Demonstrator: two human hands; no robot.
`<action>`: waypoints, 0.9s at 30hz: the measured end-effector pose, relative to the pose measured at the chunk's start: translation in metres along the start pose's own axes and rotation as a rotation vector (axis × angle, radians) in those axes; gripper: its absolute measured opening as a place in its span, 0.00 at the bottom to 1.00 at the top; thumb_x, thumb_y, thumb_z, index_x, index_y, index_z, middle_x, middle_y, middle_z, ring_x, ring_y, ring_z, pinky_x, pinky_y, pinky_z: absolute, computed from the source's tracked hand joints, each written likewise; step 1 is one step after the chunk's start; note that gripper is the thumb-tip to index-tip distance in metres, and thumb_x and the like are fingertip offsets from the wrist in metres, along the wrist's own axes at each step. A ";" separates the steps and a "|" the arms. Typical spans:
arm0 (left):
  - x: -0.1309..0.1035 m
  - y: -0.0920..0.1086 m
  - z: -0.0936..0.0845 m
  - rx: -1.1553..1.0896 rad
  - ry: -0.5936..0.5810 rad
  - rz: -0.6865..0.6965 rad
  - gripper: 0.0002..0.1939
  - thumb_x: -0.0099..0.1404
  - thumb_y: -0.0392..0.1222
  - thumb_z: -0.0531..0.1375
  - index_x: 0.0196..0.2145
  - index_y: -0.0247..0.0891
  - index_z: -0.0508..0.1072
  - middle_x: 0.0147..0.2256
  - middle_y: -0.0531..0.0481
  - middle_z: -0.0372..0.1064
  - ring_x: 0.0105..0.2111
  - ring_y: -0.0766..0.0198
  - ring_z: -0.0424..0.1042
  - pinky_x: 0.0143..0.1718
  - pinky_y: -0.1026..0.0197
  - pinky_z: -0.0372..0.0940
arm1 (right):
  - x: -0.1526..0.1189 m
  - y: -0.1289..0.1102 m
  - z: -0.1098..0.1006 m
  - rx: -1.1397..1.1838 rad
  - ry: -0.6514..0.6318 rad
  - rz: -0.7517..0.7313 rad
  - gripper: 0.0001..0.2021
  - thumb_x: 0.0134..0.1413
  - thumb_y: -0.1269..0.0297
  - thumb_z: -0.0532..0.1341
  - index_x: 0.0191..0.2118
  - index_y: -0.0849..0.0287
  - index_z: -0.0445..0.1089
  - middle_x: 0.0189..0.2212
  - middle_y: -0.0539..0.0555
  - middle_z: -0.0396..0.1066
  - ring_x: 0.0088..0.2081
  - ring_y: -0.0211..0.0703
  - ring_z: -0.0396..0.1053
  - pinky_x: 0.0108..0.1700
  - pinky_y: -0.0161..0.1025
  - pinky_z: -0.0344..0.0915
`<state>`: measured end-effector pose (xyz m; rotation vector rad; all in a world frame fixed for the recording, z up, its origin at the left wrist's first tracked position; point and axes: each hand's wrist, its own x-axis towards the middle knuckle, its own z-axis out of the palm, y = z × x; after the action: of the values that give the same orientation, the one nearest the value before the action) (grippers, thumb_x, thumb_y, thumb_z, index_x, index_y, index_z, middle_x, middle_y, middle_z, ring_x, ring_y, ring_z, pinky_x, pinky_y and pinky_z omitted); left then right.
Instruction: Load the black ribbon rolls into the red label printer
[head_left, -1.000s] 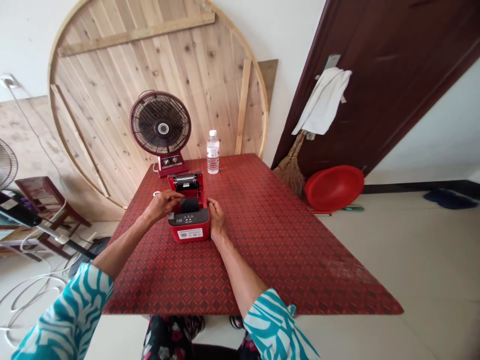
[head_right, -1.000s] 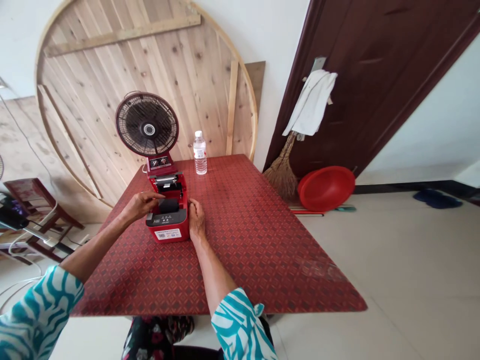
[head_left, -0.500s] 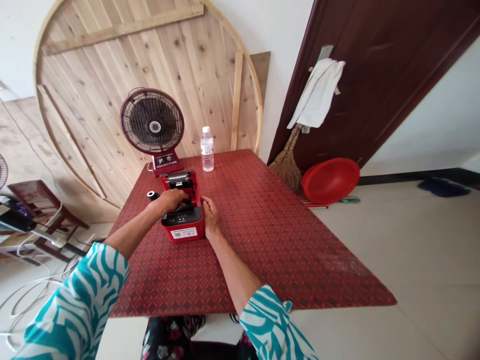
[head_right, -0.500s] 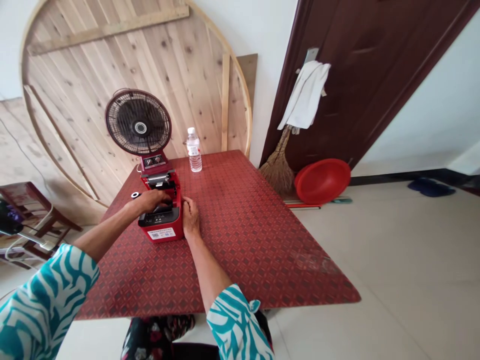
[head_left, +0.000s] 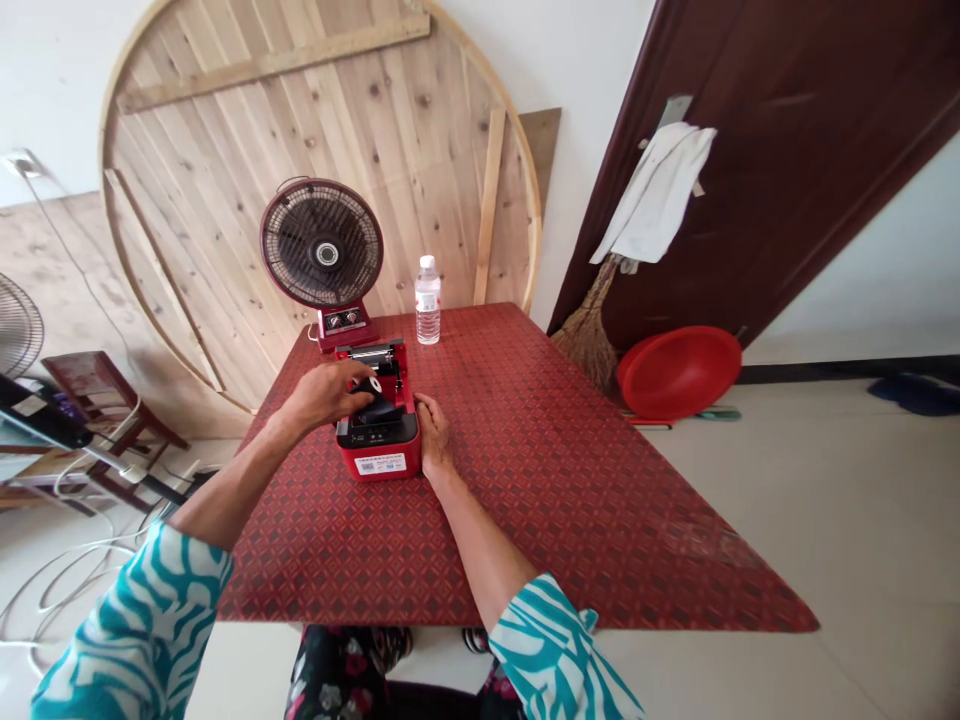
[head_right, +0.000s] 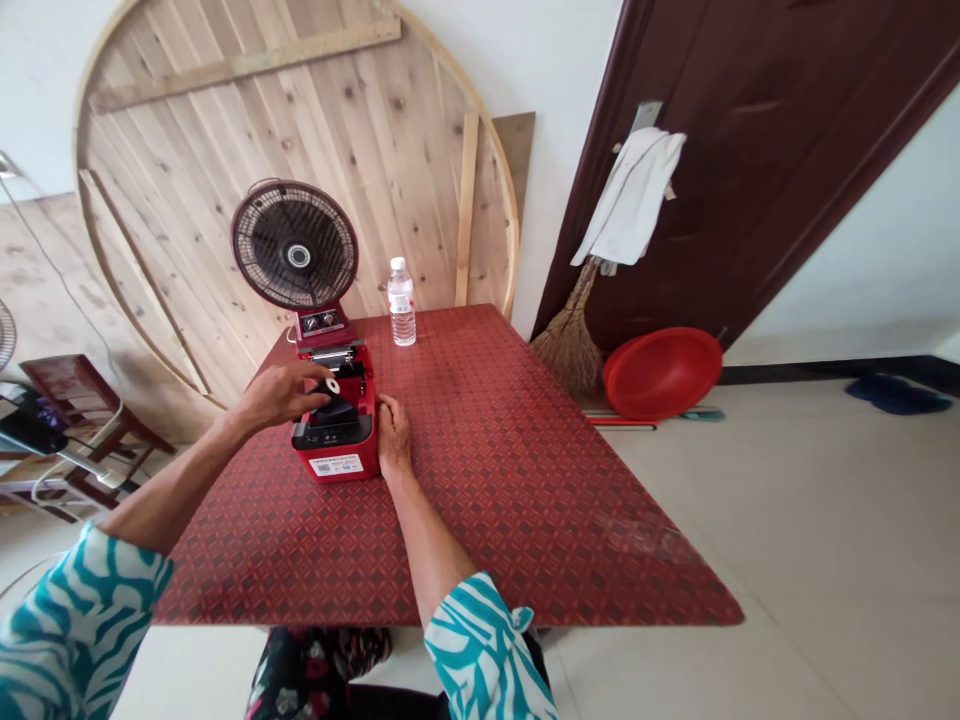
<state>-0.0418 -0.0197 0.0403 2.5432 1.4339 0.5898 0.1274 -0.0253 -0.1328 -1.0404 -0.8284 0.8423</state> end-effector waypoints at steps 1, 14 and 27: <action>-0.008 -0.008 -0.008 -0.063 0.076 -0.033 0.16 0.55 0.43 0.65 0.43 0.44 0.78 0.33 0.51 0.76 0.31 0.60 0.73 0.35 0.61 0.64 | 0.000 0.001 0.000 0.003 -0.005 0.001 0.16 0.51 0.54 0.56 0.41 0.52 0.75 0.43 0.52 0.78 0.49 0.47 0.71 0.57 0.46 0.62; -0.067 -0.120 0.051 -0.612 0.351 -0.462 0.20 0.44 0.50 0.68 0.34 0.36 0.74 0.28 0.51 0.73 0.28 0.62 0.71 0.30 0.62 0.63 | 0.001 0.005 -0.005 0.034 -0.012 0.074 0.20 0.49 0.50 0.58 0.43 0.55 0.75 0.44 0.53 0.78 0.48 0.49 0.71 0.52 0.46 0.64; -0.048 -0.149 0.059 -0.800 0.434 -0.487 0.35 0.48 0.65 0.66 0.45 0.36 0.74 0.43 0.40 0.78 0.36 0.59 0.75 0.33 0.62 0.66 | -0.003 -0.002 -0.005 0.023 0.003 0.101 0.19 0.50 0.50 0.58 0.43 0.54 0.75 0.44 0.53 0.78 0.46 0.48 0.72 0.48 0.45 0.66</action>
<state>-0.1561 0.0212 -0.0739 1.4463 1.4476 1.3326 0.1309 -0.0308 -0.1333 -1.0700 -0.7673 0.9334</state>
